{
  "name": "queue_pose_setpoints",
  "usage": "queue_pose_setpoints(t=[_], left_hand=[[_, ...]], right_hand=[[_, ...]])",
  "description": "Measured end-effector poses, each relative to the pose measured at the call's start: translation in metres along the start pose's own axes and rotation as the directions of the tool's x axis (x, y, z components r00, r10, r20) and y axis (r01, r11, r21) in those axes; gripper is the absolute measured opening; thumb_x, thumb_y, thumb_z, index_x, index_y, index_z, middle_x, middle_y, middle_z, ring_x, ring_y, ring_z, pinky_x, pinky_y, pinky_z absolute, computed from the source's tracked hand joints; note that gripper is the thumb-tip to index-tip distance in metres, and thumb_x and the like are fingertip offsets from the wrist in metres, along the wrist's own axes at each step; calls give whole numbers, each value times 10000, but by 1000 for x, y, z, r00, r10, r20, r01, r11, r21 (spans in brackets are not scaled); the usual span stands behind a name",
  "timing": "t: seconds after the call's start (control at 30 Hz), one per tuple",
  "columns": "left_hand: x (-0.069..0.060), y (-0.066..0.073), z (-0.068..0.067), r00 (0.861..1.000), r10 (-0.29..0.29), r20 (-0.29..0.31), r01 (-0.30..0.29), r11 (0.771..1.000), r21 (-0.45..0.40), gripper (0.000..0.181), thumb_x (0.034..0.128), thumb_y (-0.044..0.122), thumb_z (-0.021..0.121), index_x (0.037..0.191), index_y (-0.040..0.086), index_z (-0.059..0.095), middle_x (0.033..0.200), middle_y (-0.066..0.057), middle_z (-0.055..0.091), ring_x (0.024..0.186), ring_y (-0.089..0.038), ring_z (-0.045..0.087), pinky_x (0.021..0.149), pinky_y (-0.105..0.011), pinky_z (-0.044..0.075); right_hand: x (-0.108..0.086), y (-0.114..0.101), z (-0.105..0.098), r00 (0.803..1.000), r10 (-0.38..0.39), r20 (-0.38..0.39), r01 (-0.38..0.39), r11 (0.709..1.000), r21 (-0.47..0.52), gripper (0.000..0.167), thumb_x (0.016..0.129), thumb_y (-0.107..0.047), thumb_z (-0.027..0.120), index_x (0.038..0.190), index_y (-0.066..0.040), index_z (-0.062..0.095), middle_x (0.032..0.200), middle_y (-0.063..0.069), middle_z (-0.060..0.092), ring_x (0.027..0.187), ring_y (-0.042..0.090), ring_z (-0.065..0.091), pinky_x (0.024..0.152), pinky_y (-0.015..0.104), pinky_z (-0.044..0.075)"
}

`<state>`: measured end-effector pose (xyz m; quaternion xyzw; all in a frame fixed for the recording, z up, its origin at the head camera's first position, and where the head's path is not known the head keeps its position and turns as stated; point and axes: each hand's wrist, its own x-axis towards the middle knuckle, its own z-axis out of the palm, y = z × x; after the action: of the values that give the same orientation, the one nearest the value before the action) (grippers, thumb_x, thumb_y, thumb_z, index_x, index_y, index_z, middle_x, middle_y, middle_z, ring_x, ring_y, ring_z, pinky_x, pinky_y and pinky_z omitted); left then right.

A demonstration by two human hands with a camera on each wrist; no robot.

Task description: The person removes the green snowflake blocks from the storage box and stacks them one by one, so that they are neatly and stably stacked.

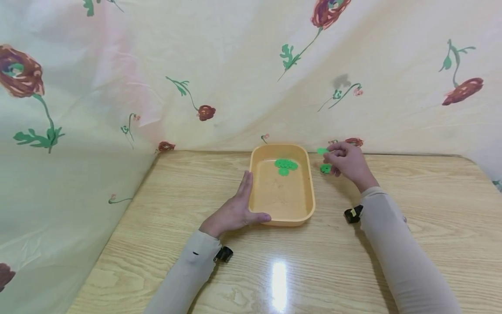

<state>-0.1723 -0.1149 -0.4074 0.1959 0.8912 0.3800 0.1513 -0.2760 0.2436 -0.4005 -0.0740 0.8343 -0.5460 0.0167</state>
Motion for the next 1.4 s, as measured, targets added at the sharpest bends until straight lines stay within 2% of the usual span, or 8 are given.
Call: queue_pose_setpoints(t=[0.2, 0.33, 0.43, 0.53, 0.63, 0.8, 1.13, 1.4], left_hand=[[-2, 1, -1, 1000, -3, 2, 4, 1000, -3, 1313, 818, 581, 787, 1588, 202, -208, 1662, -34, -226, 1515, -231, -10, 1175, -445, 221], [-3, 1, -2, 1000, 4, 2, -4, 1000, 1, 1314, 816, 595, 780, 1590, 188, -201, 1662, -40, -225, 1515, -221, -28, 1180, -436, 206], [-3, 0, -2, 1000, 3, -2, -3, 1000, 2, 1319, 811, 602, 781, 1591, 188, -198, 1662, -40, -223, 1514, -212, -33, 1181, -430, 200], [-4, 0, -2, 1000, -2, -8, 2, 1000, 0, 1319, 807, 594, 789, 1591, 195, -195, 1663, -39, -218, 1513, -204, -39, 1182, -427, 196], [-3, -1, -2, 1000, -6, -9, 6, 1000, -7, 1320, 806, 581, 798, 1592, 200, -192, 1665, -35, -214, 1513, -197, -40, 1183, -425, 193], [-1, -1, -1, 1000, -11, -10, 11, 1000, -4, 1325, 801, 581, 801, 1594, 199, -189, 1664, -29, -216, 1514, -211, -16, 1179, -425, 207], [1, 0, 0, 1000, -13, -6, 13, 1000, -1, 1304, 819, 554, 800, 1594, 210, -190, 1654, 19, -235, 1516, -223, 2, 1176, -436, 221], [0, 1, 0, 1000, -4, -8, 4, 1000, -8, 1296, 824, 530, 807, 1599, 198, -177, 1667, -16, -215, 1517, -244, 26, 1169, -450, 244]], right_hand=[[-8, 19, -11, 999, 17, -51, -20, 998, -58, 442, 1008, -274, 650, 1268, 65, 537, 885, 158, 662, 573, 161, 612, 515, 291, 509], [-15, 30, -8, 996, 47, -79, -52, 997, -56, 443, 996, -250, 668, 1277, 70, 548, 818, 85, 639, 569, 144, 598, 520, 279, 504], [-17, 38, -3, 995, 39, -97, -45, 997, -62, 395, 983, -209, 681, 1242, 68, 568, 776, 86, 626, 559, 142, 592, 505, 276, 508], [-15, 41, 0, 995, -6, -97, -10, 987, -163, 350, 976, -211, 679, 1195, 50, 599, 780, 89, 606, 607, 140, 561, 519, 255, 478], [-14, 40, 2, 996, -30, -84, 6, 963, -271, 322, 972, -216, 671, 1170, 33, 624, 806, 80, 586, 675, 180, 516, 548, 265, 433], [-13, 39, 2, 998, -13, -66, -10, 941, -337, 320, 982, -226, 664, 1175, 27, 632, 812, 90, 584, 703, 223, 505, 569, 290, 419], [-14, 37, 1, 998, 6, -60, -26, 940, -340, 347, 988, -242, 670, 1211, 22, 644, 841, 108, 580, 731, 238, 494, 589, 298, 403], [-15, 35, 1, 998, 16, -55, -34, 941, -337, 348, 990, -215, 661, 1229, 37, 650, 841, 111, 593, 734, 248, 498, 599, 306, 406]])
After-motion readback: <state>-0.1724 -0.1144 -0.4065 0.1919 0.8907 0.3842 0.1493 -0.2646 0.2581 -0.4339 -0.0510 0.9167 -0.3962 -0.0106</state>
